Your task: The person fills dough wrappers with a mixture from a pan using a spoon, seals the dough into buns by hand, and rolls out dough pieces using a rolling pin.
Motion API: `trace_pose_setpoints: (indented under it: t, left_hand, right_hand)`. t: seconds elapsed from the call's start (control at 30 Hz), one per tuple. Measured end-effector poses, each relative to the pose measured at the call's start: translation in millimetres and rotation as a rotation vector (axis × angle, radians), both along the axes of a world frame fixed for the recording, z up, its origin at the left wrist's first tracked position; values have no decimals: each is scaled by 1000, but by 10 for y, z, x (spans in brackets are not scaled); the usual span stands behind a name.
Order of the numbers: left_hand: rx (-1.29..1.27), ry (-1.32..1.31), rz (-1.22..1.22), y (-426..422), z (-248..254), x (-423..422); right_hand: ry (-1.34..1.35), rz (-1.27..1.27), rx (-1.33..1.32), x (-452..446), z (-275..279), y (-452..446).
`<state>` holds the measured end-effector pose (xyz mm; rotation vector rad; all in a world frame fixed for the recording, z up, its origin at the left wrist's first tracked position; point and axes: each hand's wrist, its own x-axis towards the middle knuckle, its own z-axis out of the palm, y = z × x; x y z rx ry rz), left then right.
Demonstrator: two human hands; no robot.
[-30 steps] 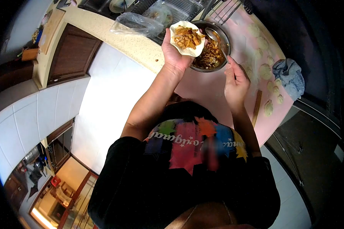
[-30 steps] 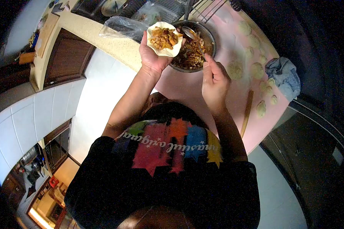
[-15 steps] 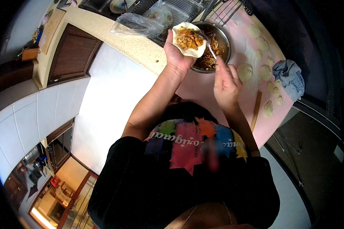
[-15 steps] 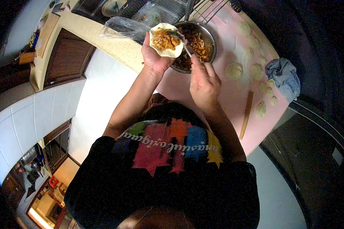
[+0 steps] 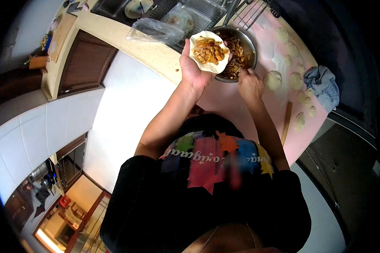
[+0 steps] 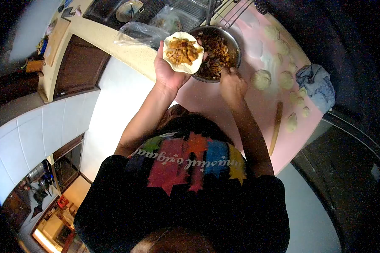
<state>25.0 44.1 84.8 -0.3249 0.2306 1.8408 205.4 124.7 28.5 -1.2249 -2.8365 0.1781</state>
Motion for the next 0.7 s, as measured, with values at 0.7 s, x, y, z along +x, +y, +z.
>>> trace_pose_setpoints:
  t: [0.7]
  left_hand:
    - [-62,-6,-80,-197,390,258]
  right_hand:
    - [910,165,-372,-177,980,-158]
